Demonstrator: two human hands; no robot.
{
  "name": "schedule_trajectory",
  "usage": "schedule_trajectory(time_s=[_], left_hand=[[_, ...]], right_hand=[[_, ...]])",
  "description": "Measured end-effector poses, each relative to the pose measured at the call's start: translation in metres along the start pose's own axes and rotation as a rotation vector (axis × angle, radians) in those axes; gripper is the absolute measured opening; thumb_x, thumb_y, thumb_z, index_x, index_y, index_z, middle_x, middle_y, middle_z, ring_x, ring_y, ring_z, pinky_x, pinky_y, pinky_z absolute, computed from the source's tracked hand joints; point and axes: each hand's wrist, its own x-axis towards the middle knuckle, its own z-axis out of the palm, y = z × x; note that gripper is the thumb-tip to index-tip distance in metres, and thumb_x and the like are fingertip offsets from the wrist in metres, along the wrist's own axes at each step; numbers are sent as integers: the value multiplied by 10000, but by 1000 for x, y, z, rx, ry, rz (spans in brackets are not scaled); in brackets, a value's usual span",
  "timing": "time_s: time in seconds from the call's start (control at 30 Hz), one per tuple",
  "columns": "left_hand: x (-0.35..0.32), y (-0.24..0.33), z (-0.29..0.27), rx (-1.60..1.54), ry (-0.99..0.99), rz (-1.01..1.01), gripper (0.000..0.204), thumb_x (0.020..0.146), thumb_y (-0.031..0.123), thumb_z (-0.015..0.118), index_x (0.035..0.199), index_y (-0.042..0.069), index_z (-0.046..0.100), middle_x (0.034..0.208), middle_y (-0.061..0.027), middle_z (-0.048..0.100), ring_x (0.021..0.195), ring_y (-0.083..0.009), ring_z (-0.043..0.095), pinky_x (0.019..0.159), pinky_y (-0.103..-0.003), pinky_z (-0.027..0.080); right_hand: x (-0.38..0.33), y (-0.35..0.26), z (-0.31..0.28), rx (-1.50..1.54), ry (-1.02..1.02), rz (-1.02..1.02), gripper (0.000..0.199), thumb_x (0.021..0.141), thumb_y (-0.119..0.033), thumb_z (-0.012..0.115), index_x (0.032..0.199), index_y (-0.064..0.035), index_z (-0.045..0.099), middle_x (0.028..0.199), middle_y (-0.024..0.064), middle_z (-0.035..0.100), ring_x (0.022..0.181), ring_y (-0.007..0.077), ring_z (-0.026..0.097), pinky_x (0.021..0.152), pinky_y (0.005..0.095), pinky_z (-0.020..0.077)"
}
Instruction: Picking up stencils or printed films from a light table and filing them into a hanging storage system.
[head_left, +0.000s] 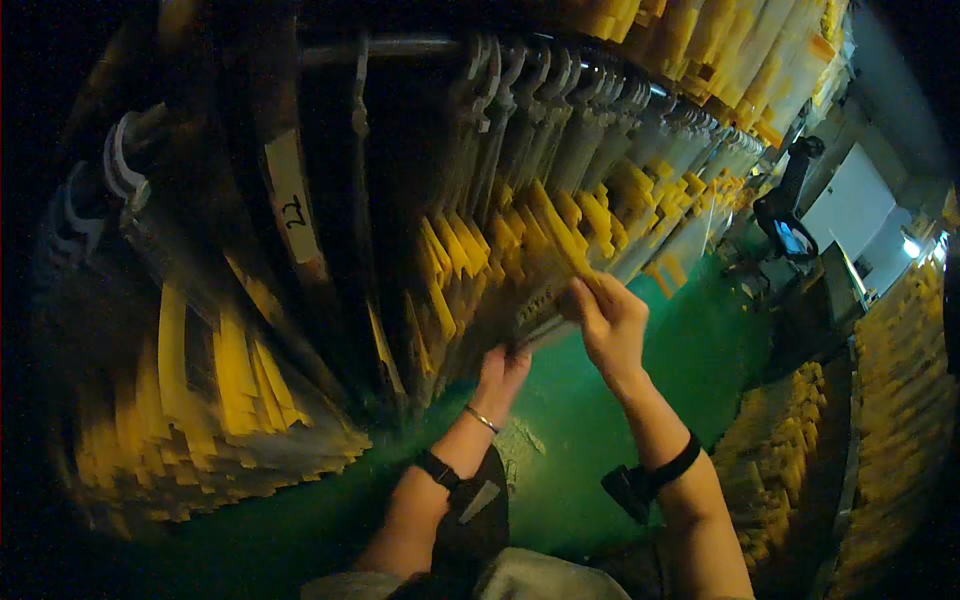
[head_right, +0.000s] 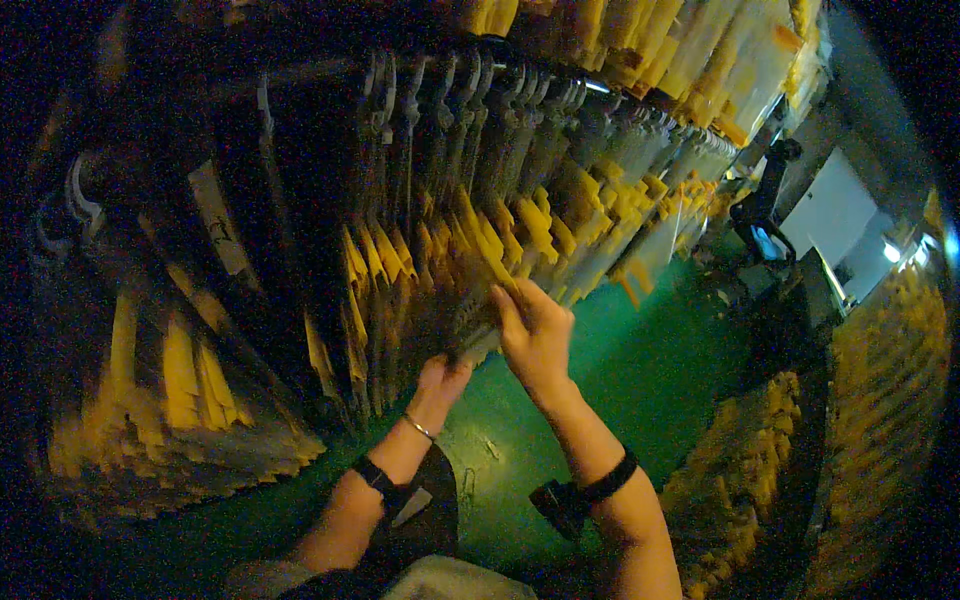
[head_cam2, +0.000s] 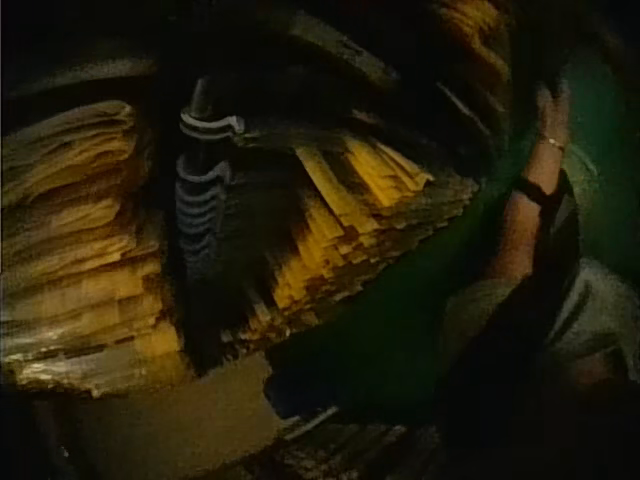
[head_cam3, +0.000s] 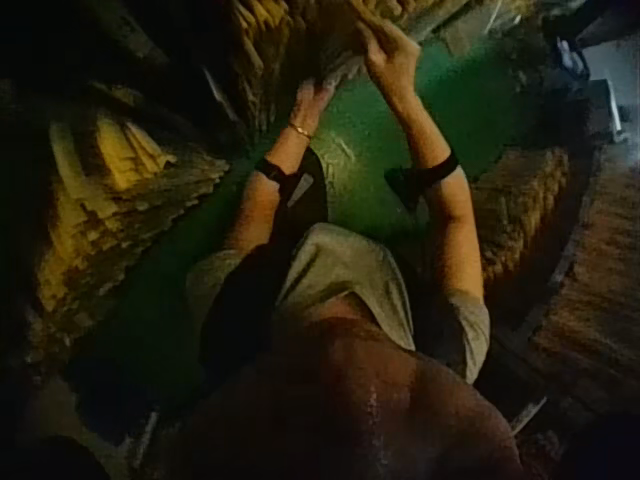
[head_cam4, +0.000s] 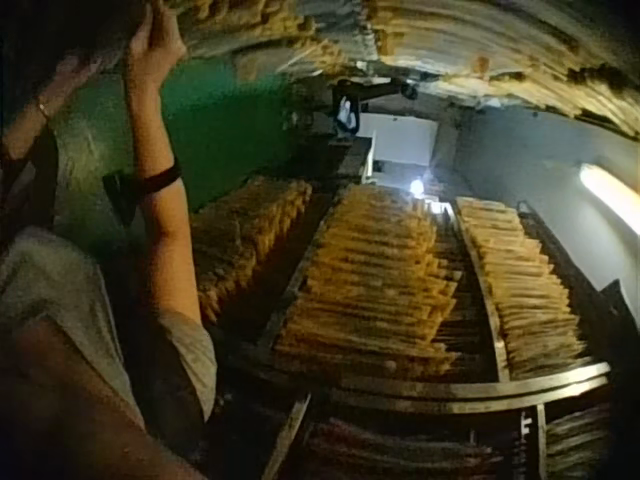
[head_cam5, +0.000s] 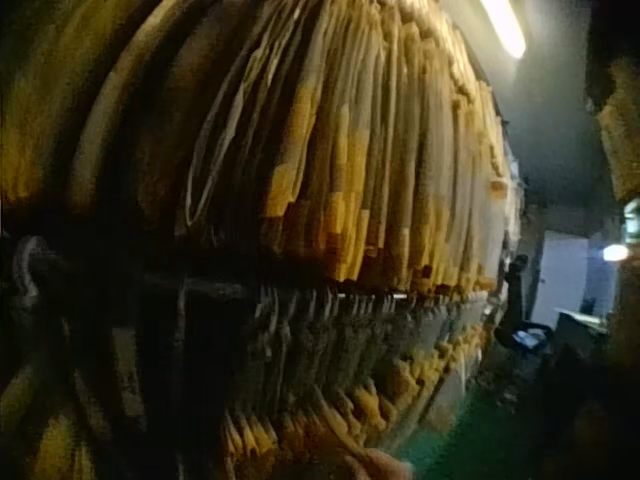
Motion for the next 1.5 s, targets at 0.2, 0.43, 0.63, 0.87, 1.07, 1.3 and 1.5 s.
schedule_trajectory(time_s=[0.2, 0.43, 0.63, 0.87, 1.07, 1.3, 1.5], left_hand=[[7, 18, -25, 258, 140, -69, 122, 931, 66, 402, 878, 48, 511, 688, -50, 486, 592, -135, 474, 518, -245, 414], [20, 33, -31, 84, 30, -138, 94, 881, -21, 404, 825, 54, 412, 644, -19, 370, 538, -106, 421, 462, -187, 327], [16, 23, -16, 123, 96, -67, 149, 889, 39, 445, 746, 76, 423, 621, -10, 395, 538, -96, 424, 443, -196, 326], [36, 18, -124, 833, 204, -201, 222, 947, 259, 510, 829, 73, 537, 698, -19, 544, 594, -110, 515, 492, -244, 421], [-32, -70, 7, 2671, -427, 491, 183, 817, 175, 559, 937, 38, 569, 821, -208, 628, 741, -343, 637, 641, -466, 507], [-41, -200, 145, 3375, -590, 441, 318, 820, 241, 537, 1094, 83, 572, 958, -194, 640, 838, -378, 623, 719, -496, 501], [-85, -286, 188, 3156, -1034, 806, 283, 816, 270, 547, 1035, 105, 612, 1018, -150, 643, 932, -358, 600, 741, -500, 489]], right_hand=[[14, 68, 30, -165, -179, -86, 176, 833, 24, 556, 1002, 39, 603, 827, 118, 673, 739, 116, 620, 684, 289, 504], [11, 55, 43, -172, -198, -98, 218, 747, 40, 539, 951, -12, 594, 794, 252, 603, 798, 435, 584, 681, 442, 477], [23, 28, 42, -312, -107, -197, 168, 743, 19, 570, 906, -13, 597, 752, 249, 600, 739, 431, 589, 645, 459, 474], [-5, 49, 24, -70, -206, -200, 174, 841, -93, 634, 986, 3, 631, 747, 158, 674, 694, 219, 687, 614, 311, 523], [1, 79, -55, -190, -182, -130, 253, 836, -175, 653, 1041, -29, 627, 761, 166, 673, 686, 272, 677, 611, 342, 524], [83, 16, -125, -112, 36, -61, 243, 806, -166, 660, 1020, -50, 651, 755, 179, 663, 658, 286, 657, 607, 360, 508], [136, -43, -170, -259, 86, -120, 194, 825, -150, 618, 1010, -97, 637, 783, 154, 669, 685, 319, 644, 606, 404, 511]])
